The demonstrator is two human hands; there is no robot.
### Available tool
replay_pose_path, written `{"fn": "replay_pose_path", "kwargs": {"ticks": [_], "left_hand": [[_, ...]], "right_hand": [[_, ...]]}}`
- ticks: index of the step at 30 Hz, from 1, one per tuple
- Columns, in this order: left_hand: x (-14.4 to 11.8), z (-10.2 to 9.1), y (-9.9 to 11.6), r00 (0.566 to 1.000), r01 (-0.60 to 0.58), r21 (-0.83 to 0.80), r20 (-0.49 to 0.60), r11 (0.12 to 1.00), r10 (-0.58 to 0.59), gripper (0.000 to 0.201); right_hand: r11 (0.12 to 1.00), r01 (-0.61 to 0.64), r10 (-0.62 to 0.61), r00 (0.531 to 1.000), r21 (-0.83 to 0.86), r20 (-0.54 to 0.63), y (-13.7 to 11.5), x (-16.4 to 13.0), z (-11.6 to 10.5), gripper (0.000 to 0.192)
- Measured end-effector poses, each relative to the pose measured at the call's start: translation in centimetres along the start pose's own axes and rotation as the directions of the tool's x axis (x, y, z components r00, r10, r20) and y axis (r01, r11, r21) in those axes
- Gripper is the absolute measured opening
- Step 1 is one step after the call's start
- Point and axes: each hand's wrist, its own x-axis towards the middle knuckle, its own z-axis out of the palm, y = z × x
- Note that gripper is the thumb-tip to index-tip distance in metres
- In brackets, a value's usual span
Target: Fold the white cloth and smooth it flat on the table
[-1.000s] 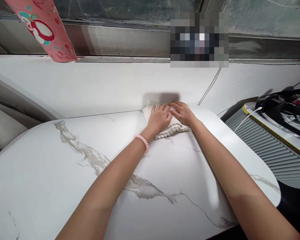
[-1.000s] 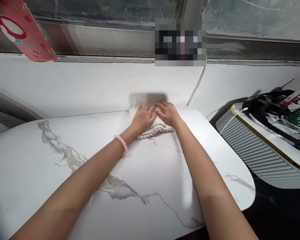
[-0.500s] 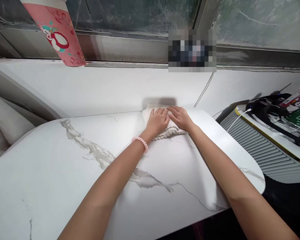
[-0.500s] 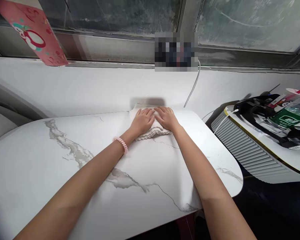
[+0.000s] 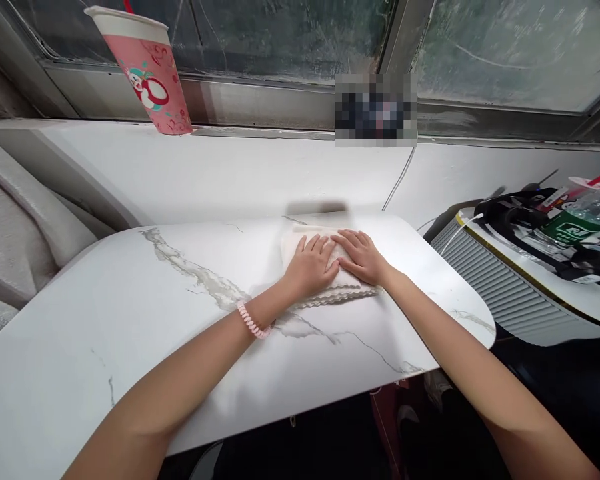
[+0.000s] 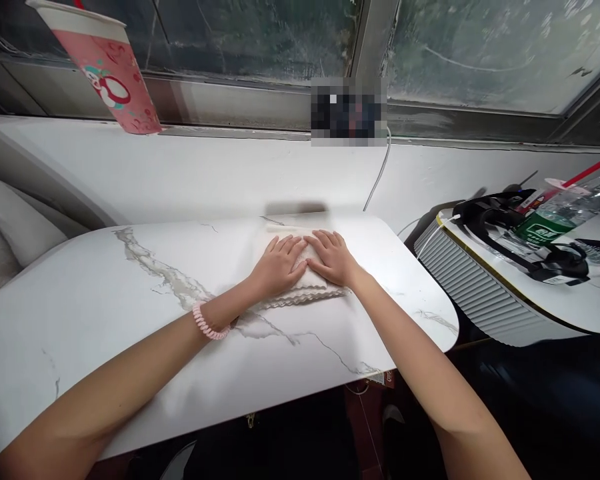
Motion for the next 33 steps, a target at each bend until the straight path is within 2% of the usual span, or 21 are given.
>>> {"fn": "replay_pose_path", "kwargs": {"ticks": [5, 11, 22, 27, 33], "left_hand": [[-1.8, -0.4, 0.6, 1.000, -0.012, -0.005, 0.006, 1.000, 0.012, 0.055], [-3.3, -0.6, 1.0, 0.999, -0.039, -0.022, 0.011, 0.999, 0.039, 0.057], [-5.1, -0.3, 1.5, 0.997, -0.081, -0.048, -0.006, 0.996, 0.081, 0.071], [-7.3, -0.6, 2.8, 0.996, -0.088, -0.064, -0.009, 0.994, 0.088, 0.075], [-10.0, -0.7, 4.9, 0.996, -0.085, -0.067, 0.006, 0.994, 0.086, 0.082]], "right_hand": [[1.000, 0.014, -0.014, 1.000, 0.010, 0.007, -1.5, -1.2, -0.6, 0.058], [0.999, -0.022, 0.020, 0.997, 0.030, 0.074, -3.0, -2.4, -1.6, 0.057], [0.999, -0.014, 0.010, 0.995, 0.045, 0.096, -4.4, -3.8, -2.3, 0.061], [0.999, -0.005, 0.001, 0.997, 0.050, 0.075, -6.1, -5.7, -2.8, 0.068], [0.998, 0.002, -0.006, 0.999, 0.066, 0.051, -8.4, -8.5, -4.0, 0.066]]}}
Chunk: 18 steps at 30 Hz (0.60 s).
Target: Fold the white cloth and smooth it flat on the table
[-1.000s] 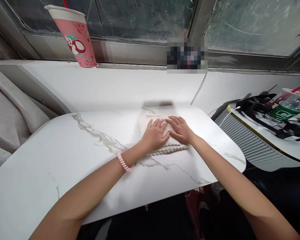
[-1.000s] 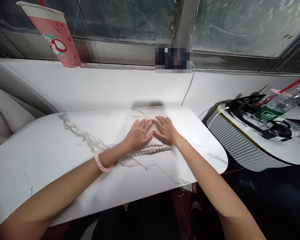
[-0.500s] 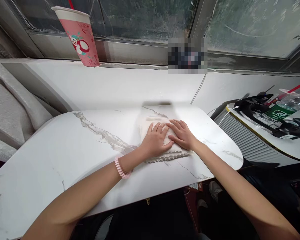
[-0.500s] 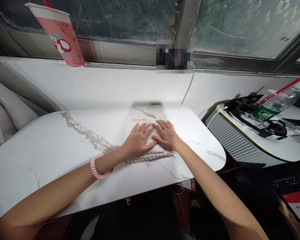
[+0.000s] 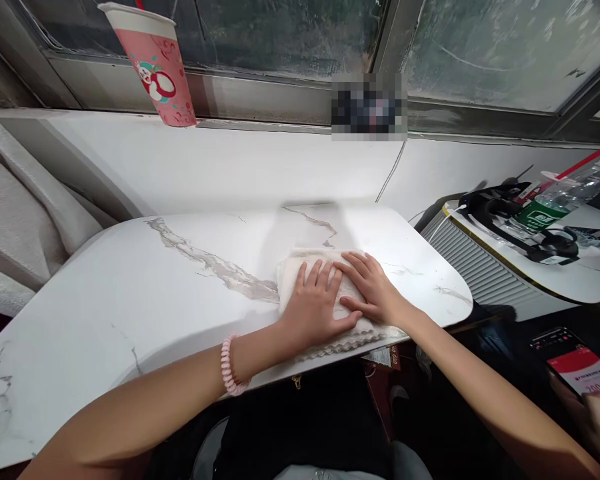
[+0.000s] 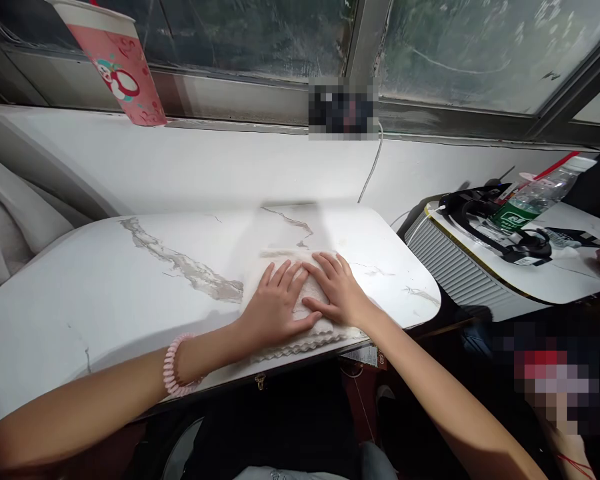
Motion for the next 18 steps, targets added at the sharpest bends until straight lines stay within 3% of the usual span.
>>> {"fn": "replay_pose_path", "kwargs": {"ticks": [5, 10, 14, 18], "left_hand": [[-1.0, 0.2, 1.2, 1.000, -0.007, 0.001, -0.009, 1.000, 0.007, 0.082], [-1.1, 0.0, 1.2, 1.000, -0.016, 0.019, 0.026, 1.000, 0.016, 0.082], [-0.9, -0.2, 0.8, 0.998, -0.021, 0.004, 0.056, 1.000, 0.021, 0.087], [-0.7, -0.6, 0.5, 0.997, -0.027, -0.016, 0.073, 1.000, 0.028, 0.090]], "right_hand": [[0.999, -0.023, 0.023, 1.000, -0.034, 0.012, -1.5, -1.5, -0.8, 0.063], [0.998, 0.014, -0.013, 1.000, -0.060, 0.016, -2.4, -1.2, -2.3, 0.057], [0.997, -0.022, 0.022, 1.000, 0.077, -0.002, -3.1, -0.4, -3.1, 0.047], [0.974, -0.012, 0.024, 0.998, 0.225, -0.050, -3.3, -0.1, -1.8, 0.046]]}}
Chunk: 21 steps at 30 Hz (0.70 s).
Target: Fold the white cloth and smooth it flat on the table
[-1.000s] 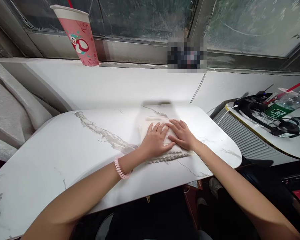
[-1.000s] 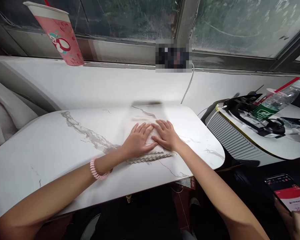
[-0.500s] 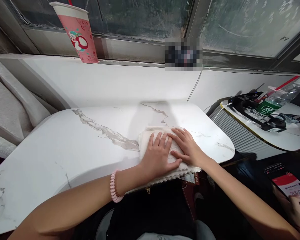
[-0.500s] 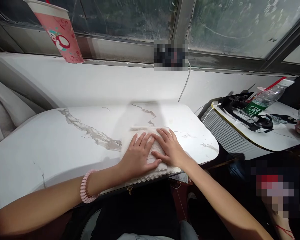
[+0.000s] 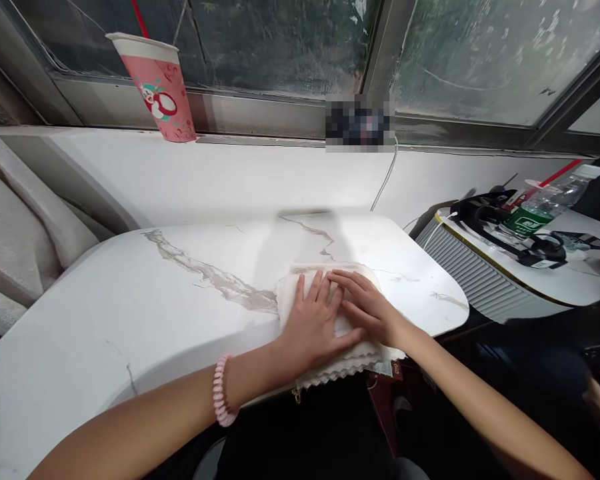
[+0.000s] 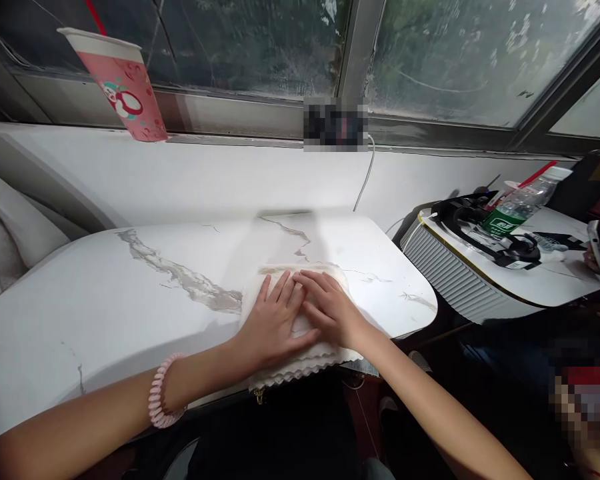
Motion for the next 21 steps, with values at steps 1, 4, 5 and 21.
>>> {"fn": "replay_pose_path", "kwargs": {"ticks": [1, 4, 5, 21], "left_hand": [[0.1, -0.2, 0.0, 1.000, 0.001, -0.002, 0.010, 1.000, -0.001, 0.090], [0.5, -1.0, 0.2, 0.998, 0.017, -0.023, 0.058, 1.000, -0.015, 0.087], [0.7, -1.2, 0.2, 0.996, 0.025, -0.037, 0.083, 0.999, -0.022, 0.086], [1.4, 0.5, -1.0, 0.999, 0.026, 0.056, -0.031, 0.998, -0.024, 0.062]], "right_hand": [[1.000, 0.006, -0.006, 1.000, 0.018, -0.010, 0.2, -0.1, 0.5, 0.047], [0.999, -0.018, 0.019, 1.000, 0.041, -0.023, 0.7, -0.1, 1.3, 0.048], [0.998, -0.030, 0.031, 0.999, 0.051, -0.018, 0.7, -0.1, 1.3, 0.048], [0.999, -0.039, 0.039, 0.998, -0.011, -0.042, 0.5, 1.9, 2.2, 0.048]]}}
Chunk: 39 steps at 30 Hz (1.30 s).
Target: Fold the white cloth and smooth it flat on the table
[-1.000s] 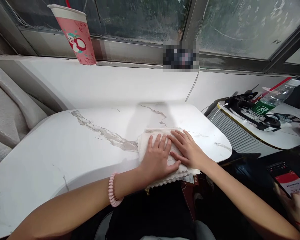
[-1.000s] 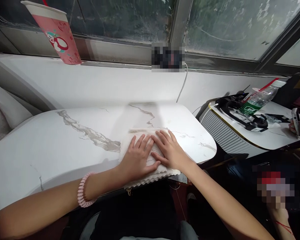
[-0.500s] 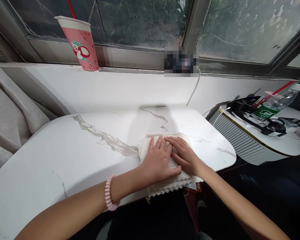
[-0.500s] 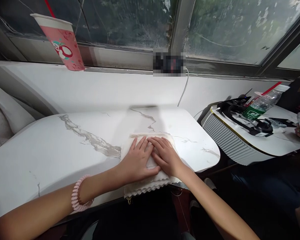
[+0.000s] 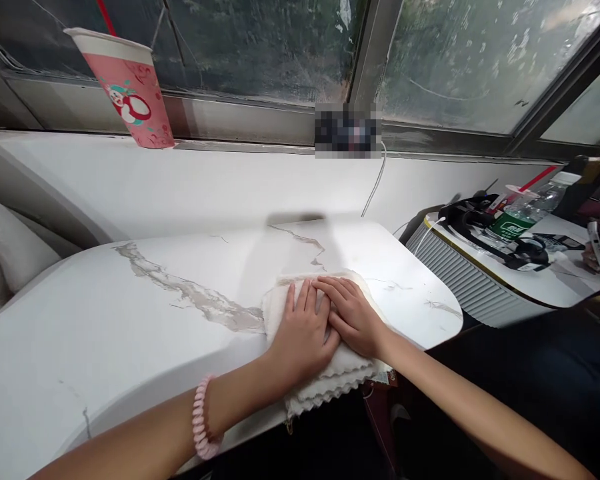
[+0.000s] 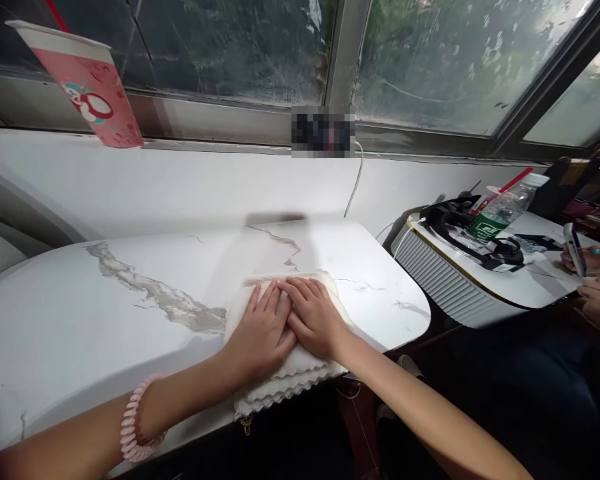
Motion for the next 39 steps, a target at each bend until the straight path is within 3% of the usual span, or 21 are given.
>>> {"fn": "replay_pose_path", "kwargs": {"ticks": [8, 11, 17, 26, 39], "left_hand": [[1.7, 0.0, -3.6, 0.993, 0.038, 0.008, -0.110, 0.999, -0.037, 0.055], [2.4, -0.2, -5.5, 0.994, 0.059, 0.017, -0.095, 0.998, -0.057, 0.055], [5.2, -1.3, -9.3, 0.985, 0.173, 0.022, -0.028, 0.985, -0.172, 0.055], [9.0, -2.1, -14.8, 0.973, 0.223, 0.016, -0.059, 0.975, -0.221, 0.052], [11.7, -2.6, -18.2, 0.967, 0.240, -0.009, -0.088, 0.971, -0.240, 0.046]], "right_hand": [[1.000, 0.019, -0.019, 1.000, -0.007, -0.004, 0.8, 4.3, 1.1, 0.046], [0.999, 0.005, -0.005, 1.000, -0.036, -0.001, 1.1, 6.2, 2.0, 0.046], [0.977, -0.160, 0.155, 0.987, -0.138, -0.047, 2.1, 11.0, 3.9, 0.040], [0.983, -0.166, 0.163, 0.986, -0.082, -0.045, 4.6, 18.1, 6.0, 0.032], [0.974, -0.212, 0.206, 0.975, -0.080, -0.083, 6.3, 22.5, 7.3, 0.029]]}}
